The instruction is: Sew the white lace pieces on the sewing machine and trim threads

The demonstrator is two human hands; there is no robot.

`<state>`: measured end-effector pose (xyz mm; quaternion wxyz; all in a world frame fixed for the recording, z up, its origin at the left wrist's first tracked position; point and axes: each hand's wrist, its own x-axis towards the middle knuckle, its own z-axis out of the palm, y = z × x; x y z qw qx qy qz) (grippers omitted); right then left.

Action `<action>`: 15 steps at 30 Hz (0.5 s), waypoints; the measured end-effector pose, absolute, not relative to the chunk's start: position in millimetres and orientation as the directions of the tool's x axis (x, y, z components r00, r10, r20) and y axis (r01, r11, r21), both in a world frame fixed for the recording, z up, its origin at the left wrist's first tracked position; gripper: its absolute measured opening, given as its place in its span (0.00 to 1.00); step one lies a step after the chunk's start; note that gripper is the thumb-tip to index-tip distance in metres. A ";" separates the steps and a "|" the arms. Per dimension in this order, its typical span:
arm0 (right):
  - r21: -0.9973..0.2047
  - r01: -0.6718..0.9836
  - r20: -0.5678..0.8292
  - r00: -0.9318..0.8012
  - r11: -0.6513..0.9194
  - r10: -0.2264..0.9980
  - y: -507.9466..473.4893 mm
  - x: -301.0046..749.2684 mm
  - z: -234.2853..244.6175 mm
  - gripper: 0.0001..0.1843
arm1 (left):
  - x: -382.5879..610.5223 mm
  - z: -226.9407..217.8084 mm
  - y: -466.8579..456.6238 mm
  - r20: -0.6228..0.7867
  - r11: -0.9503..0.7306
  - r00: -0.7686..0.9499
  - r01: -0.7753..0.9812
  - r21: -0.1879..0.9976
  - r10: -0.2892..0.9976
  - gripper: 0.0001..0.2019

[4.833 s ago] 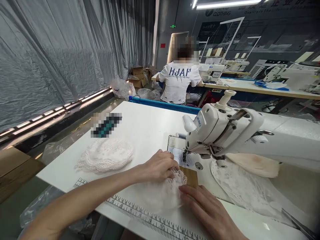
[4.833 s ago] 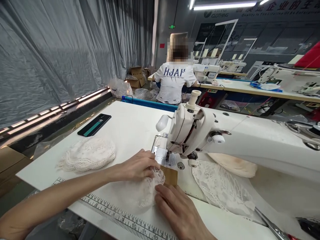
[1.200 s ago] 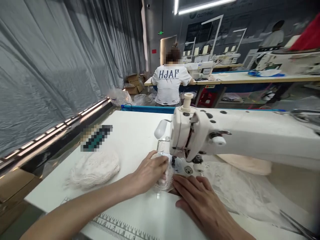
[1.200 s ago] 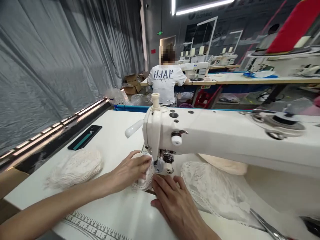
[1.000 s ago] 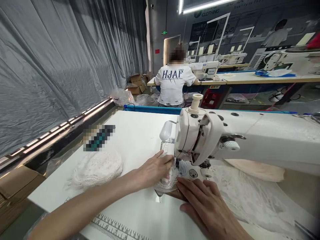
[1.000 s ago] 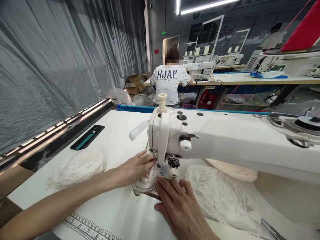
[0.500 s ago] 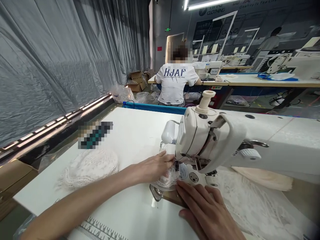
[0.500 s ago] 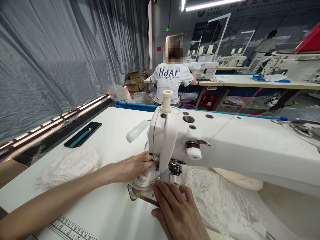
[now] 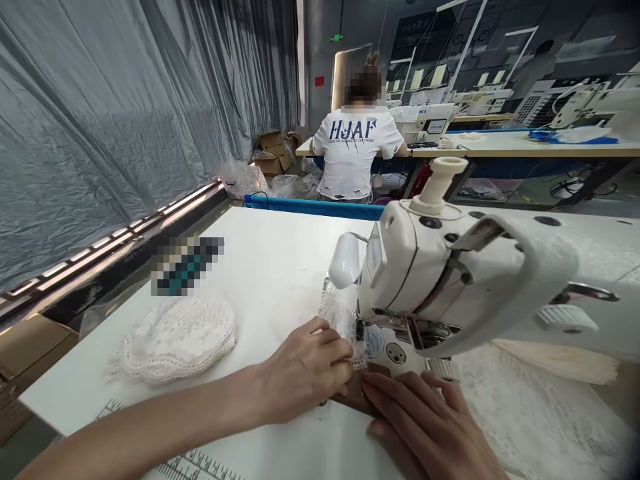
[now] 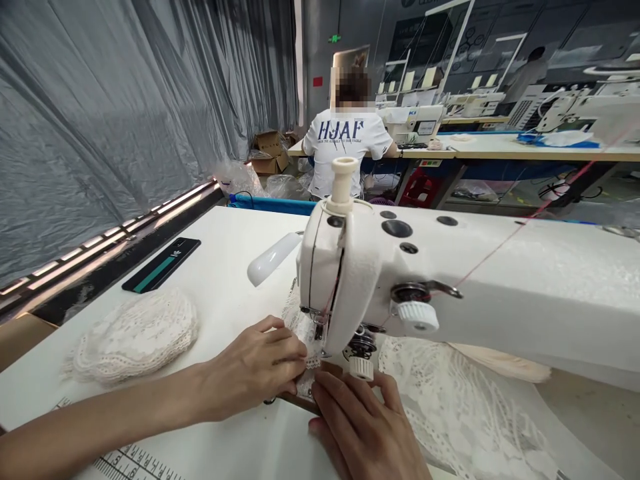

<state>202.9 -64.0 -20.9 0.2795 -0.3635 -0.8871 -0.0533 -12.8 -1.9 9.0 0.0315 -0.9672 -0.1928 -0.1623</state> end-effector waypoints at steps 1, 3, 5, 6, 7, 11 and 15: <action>-0.108 0.678 0.528 -0.580 0.727 0.620 -63.5 203.5 -20.3 0.12 | -12.6 7.8 -2.1 0.336 -0.920 0.866 0.391 0.006 0.370 0.09; -0.099 0.706 0.516 -0.566 0.701 0.643 -62.2 204.4 -20.4 0.15 | -12.4 5.2 -2.4 0.368 -0.916 0.848 0.400 0.025 0.381 0.08; -0.065 0.733 0.493 -0.566 0.677 0.661 -60.8 205.0 -22.5 0.18 | -12.3 3.4 -2.9 0.396 -0.912 0.831 0.407 0.044 0.390 0.07; -0.047 0.743 0.483 -0.568 0.668 0.666 -60.4 205.2 -24.0 0.18 | -12.3 2.9 -3.3 0.405 -0.911 0.826 0.409 0.049 0.392 0.07; -0.033 0.748 0.473 -0.572 0.662 0.670 -60.3 205.6 -25.7 0.18 | -12.3 2.8 -3.7 0.411 -0.911 0.823 0.408 0.051 0.392 0.07; -0.009 0.757 0.459 -0.577 0.653 0.675 -61.2 207.1 -30.6 0.16 | -12.8 3.3 -4.3 0.434 -0.908 0.810 0.415 0.049 0.394 0.09; 0.041 0.752 0.450 -0.602 0.658 0.660 -61.2 208.7 -30.8 0.16 | -15.6 2.4 -2.4 0.439 -0.895 0.796 0.444 0.045 0.417 0.14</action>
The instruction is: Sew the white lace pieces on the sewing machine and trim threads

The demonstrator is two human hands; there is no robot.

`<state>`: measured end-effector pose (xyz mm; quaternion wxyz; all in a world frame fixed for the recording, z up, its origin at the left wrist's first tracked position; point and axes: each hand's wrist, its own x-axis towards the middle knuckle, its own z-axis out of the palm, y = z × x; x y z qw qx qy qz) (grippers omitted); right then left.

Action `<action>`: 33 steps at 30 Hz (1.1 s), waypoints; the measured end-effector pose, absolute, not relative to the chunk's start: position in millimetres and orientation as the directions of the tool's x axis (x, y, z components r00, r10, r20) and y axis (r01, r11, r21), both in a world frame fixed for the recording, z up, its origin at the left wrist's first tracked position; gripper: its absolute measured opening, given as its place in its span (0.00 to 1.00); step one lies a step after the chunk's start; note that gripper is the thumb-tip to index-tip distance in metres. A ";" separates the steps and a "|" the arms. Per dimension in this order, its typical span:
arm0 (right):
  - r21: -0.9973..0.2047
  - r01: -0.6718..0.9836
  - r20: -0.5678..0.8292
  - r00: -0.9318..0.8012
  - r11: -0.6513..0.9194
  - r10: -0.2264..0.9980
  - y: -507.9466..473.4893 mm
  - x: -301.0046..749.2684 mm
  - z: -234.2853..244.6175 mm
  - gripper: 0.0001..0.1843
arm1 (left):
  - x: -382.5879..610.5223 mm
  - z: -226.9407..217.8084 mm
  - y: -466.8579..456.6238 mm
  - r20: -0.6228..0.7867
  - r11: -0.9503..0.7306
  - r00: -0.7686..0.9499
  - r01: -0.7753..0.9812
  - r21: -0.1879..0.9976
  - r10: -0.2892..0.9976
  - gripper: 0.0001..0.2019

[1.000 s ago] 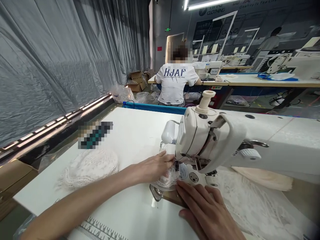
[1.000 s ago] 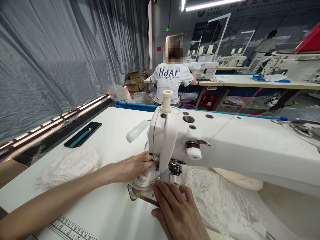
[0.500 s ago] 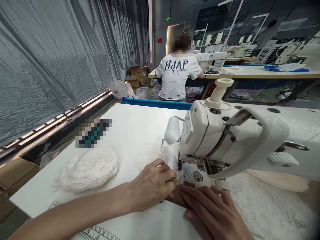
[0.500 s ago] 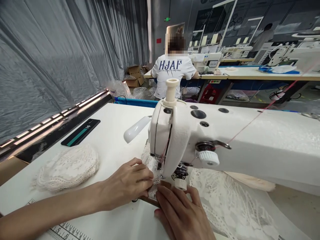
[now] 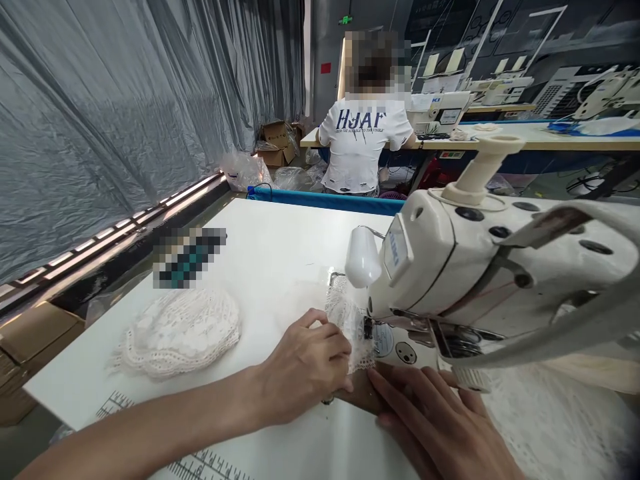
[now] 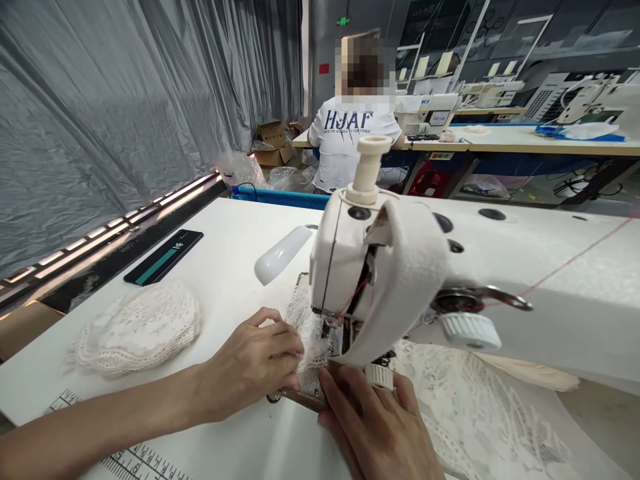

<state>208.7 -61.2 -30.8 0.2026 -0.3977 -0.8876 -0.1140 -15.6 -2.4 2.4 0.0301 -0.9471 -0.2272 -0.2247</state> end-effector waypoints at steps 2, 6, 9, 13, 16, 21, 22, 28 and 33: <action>0.074 0.742 0.433 -0.626 0.666 0.649 -61.0 210.2 -31.1 0.17 | -17.3 2.3 -2.0 0.433 -0.892 0.797 0.450 0.039 0.421 0.16; 0.115 0.728 0.405 -0.655 0.675 0.638 -60.7 214.4 -35.0 0.19 | -19.1 4.8 -4.7 0.437 -0.892 0.798 0.452 0.022 0.415 0.19; 0.141 0.712 0.398 -0.677 0.688 0.619 -59.4 217.0 -38.5 0.19 | -19.2 7.6 -8.7 0.435 -0.890 0.803 0.457 -0.011 0.407 0.20; 0.140 0.709 0.393 -0.681 0.691 0.618 -57.6 217.4 -39.8 0.20 | -20.1 11.7 -12.2 0.409 -0.909 0.837 0.414 -0.037 0.364 0.15; 0.124 0.714 0.386 -0.675 0.689 0.629 -58.2 216.4 -39.7 0.20 | -22.2 17.0 -12.7 0.312 -0.913 0.876 0.404 -0.055 0.369 0.15; 0.113 0.726 0.381 -0.662 0.678 0.645 -60.2 214.6 -39.9 0.20 | -24.0 27.6 -14.7 0.221 -0.895 0.889 0.431 -0.110 0.401 0.04; 0.109 0.725 0.382 -0.662 0.679 0.645 -60.3 214.2 -39.5 0.20 | -23.9 28.5 -15.3 0.229 -0.892 0.886 0.436 -0.120 0.403 0.05; 0.094 0.734 0.394 -0.648 0.673 0.652 -60.9 212.9 -35.8 0.20 | -23.8 29.3 -16.0 0.240 -0.901 0.890 0.421 -0.103 0.388 0.12; 0.086 0.730 0.375 -0.654 0.678 0.657 -60.6 212.4 -35.7 0.19 | -25.2 32.4 -16.1 0.186 -0.895 0.892 0.435 -0.096 0.413 0.03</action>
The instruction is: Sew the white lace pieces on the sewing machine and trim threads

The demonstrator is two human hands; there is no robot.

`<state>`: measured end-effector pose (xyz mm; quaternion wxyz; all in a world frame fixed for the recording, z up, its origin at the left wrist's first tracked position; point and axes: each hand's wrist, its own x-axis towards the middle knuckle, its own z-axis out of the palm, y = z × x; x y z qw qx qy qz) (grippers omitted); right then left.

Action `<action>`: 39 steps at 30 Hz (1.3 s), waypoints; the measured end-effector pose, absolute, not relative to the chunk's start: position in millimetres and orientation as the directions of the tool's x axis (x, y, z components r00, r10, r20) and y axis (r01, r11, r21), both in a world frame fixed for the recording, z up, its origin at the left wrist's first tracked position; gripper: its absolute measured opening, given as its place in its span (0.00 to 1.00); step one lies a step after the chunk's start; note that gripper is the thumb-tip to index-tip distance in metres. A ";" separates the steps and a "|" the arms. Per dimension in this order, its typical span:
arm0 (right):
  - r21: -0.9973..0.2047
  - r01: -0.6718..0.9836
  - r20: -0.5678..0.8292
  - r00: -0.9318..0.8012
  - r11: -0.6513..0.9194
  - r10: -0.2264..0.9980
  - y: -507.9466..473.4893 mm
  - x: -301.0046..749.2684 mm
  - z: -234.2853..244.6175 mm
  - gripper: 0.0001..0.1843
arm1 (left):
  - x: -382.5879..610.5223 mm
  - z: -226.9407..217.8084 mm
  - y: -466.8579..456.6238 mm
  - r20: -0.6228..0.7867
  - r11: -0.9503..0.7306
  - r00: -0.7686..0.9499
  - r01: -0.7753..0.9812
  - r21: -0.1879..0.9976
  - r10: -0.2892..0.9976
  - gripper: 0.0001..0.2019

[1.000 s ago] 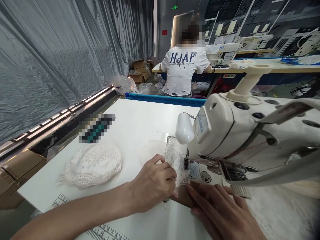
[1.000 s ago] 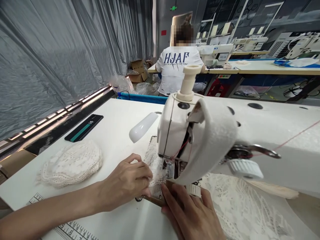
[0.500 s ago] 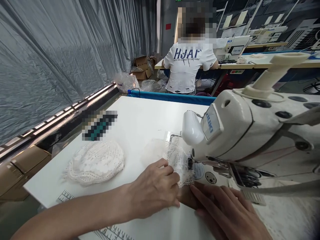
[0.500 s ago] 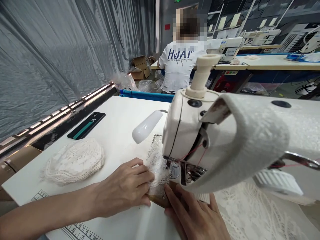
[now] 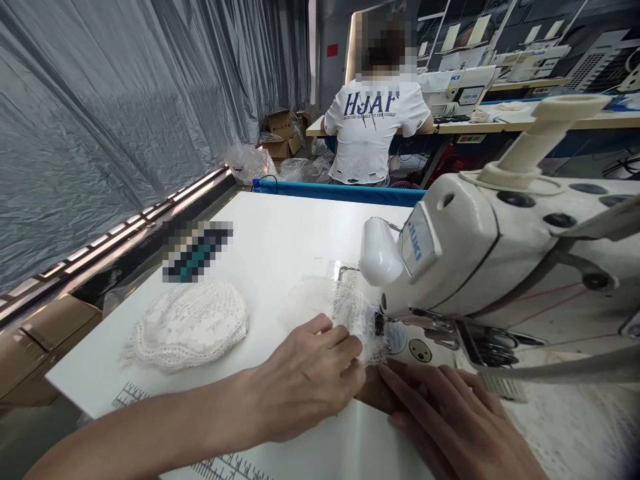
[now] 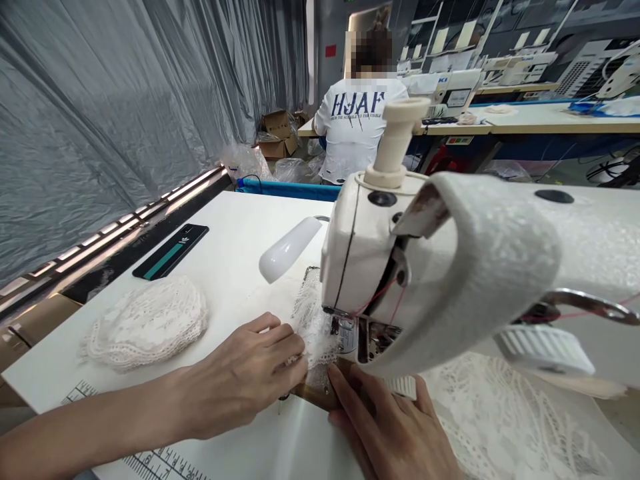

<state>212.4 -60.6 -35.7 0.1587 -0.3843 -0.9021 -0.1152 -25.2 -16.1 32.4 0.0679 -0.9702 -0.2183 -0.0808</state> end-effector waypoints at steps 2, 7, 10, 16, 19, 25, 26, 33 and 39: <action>0.083 0.736 0.371 -0.648 0.671 0.665 -60.6 212.1 -36.0 0.19 | -25.5 31.5 -16.6 0.174 -0.887 0.885 0.451 -0.099 0.431 0.06; 0.078 0.749 0.403 -0.627 0.658 0.666 -61.5 210.4 -35.1 0.19 | -26.6 26.5 -17.8 0.220 -0.876 0.880 0.457 -0.157 0.420 0.05; 0.068 0.743 0.414 -0.629 0.666 0.659 -61.2 207.9 -33.4 0.18 | -26.5 26.7 -19.2 0.242 -0.874 0.879 0.456 -0.166 0.412 0.07; 0.055 0.744 0.477 -0.605 0.665 0.637 -59.7 203.6 -30.5 0.18 | -23.7 29.3 -20.5 0.229 -0.886 0.895 0.426 -0.182 0.383 0.11; 0.047 0.741 0.461 -0.611 0.670 0.644 -60.3 204.7 -29.9 0.17 | -22.5 29.8 -19.4 0.253 -0.889 0.888 0.429 -0.158 0.384 0.13; 0.037 0.758 0.444 -0.596 0.652 0.668 -62.0 205.3 -28.0 0.17 | -22.1 28.0 -20.3 0.230 -0.926 0.918 0.357 -0.125 0.323 0.12; 0.031 0.760 0.447 -0.592 0.649 0.671 -62.2 205.1 -27.7 0.17 | -22.3 26.9 -20.8 0.220 -0.926 0.920 0.355 -0.127 0.323 0.11; -0.008 0.763 0.418 -0.584 0.646 0.696 -64.6 205.4 -28.4 0.16 | -19.6 14.9 -19.0 0.225 -0.917 0.895 0.398 -0.007 0.386 0.10; -0.055 0.759 0.433 -0.567 0.649 0.700 -63.8 205.7 -28.0 0.15 | -16.5 9.5 -16.1 0.250 -0.907 0.872 0.406 0.111 0.421 0.21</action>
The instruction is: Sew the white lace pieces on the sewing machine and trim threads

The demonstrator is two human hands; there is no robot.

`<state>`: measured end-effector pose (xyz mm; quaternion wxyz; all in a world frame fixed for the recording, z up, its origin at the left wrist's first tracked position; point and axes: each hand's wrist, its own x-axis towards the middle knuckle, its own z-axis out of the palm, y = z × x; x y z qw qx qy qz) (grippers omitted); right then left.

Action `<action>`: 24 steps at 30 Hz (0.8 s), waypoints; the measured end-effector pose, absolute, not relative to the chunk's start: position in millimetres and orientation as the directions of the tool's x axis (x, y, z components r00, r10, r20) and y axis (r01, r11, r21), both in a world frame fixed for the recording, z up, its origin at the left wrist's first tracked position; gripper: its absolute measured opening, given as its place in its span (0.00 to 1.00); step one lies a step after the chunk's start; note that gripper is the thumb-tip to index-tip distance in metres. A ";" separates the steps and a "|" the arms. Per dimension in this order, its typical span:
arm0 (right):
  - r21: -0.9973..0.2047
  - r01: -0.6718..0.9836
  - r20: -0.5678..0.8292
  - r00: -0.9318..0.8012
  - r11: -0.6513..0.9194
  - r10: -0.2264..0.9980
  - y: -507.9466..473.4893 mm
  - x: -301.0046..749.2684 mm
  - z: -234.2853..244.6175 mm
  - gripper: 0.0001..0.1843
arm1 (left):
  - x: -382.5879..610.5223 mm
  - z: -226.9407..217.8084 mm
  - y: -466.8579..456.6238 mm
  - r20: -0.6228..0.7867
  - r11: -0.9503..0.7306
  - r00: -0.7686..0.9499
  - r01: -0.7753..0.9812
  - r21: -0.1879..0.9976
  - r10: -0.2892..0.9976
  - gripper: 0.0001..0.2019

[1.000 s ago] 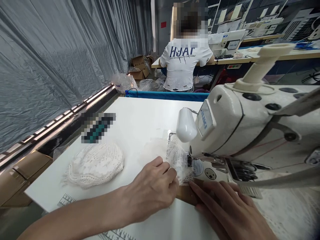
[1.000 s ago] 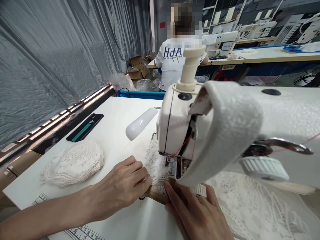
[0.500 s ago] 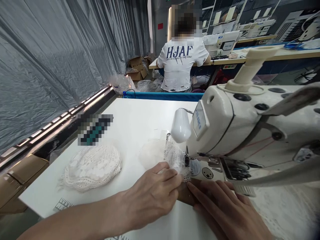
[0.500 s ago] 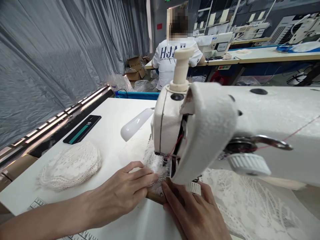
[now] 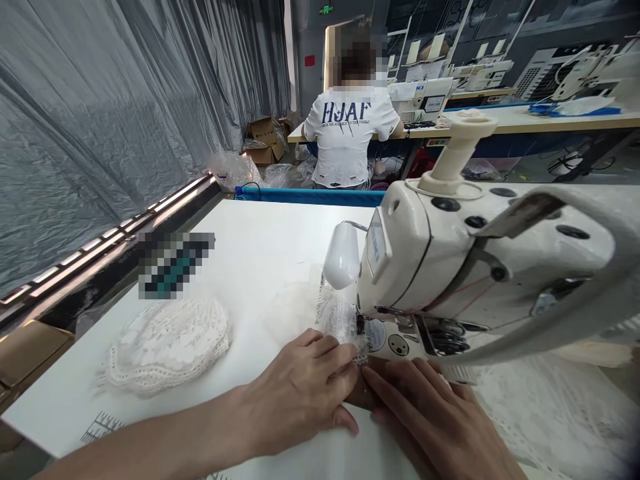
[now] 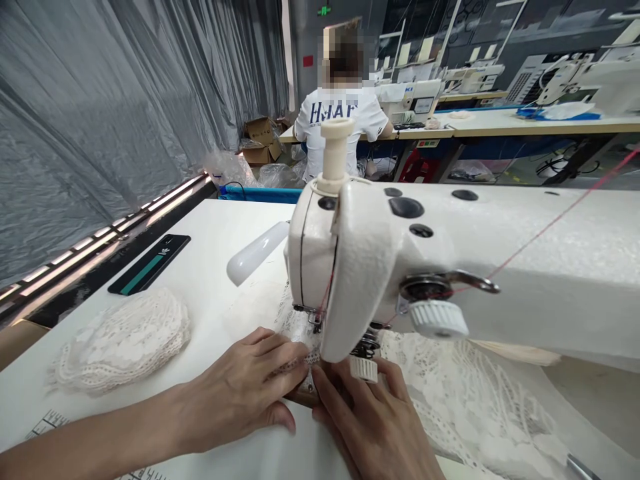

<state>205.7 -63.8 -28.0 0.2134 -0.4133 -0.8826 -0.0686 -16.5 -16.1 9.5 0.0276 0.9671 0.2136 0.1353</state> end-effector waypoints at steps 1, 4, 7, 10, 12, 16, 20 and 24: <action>-0.059 0.757 0.437 -0.567 0.651 0.698 -63.5 206.1 -28.0 0.15 | -16.4 9.2 -15.9 0.249 -0.908 0.873 0.405 0.109 0.420 0.21; -0.074 0.760 0.431 -0.559 0.645 0.708 -63.0 207.6 -28.1 0.15 | -16.8 8.7 -15.6 0.240 -0.912 0.880 0.402 0.082 0.409 0.20; -0.074 0.782 0.406 -0.542 0.618 0.735 -62.3 208.5 -28.2 0.18 | -17.6 7.9 -16.0 0.236 -0.914 0.884 0.401 0.062 0.404 0.21; -0.040 0.777 0.395 -0.565 0.628 0.724 -61.3 208.2 -27.6 0.20 | -18.1 7.2 -17.4 0.232 -0.915 0.887 0.400 0.051 0.400 0.20; -0.023 0.759 0.400 -0.590 0.651 0.702 -61.0 207.9 -27.1 0.19 | -18.0 7.2 -18.3 0.236 -0.916 0.887 0.399 0.046 0.398 0.21; -0.025 0.757 0.439 -0.579 0.653 0.687 -61.9 207.7 -25.5 0.16 | -17.3 7.8 -18.9 0.250 -0.917 0.885 0.397 0.034 0.392 0.22; -0.029 0.761 0.455 -0.568 0.648 0.686 -62.9 206.5 -23.8 0.15 | -16.8 8.3 -18.8 0.242 -0.917 0.888 0.399 0.018 0.391 0.21; -0.043 0.768 0.461 -0.552 0.639 0.695 -62.2 205.4 -23.4 0.15 | -16.6 8.3 -18.7 0.248 -0.917 0.886 0.399 0.021 0.391 0.22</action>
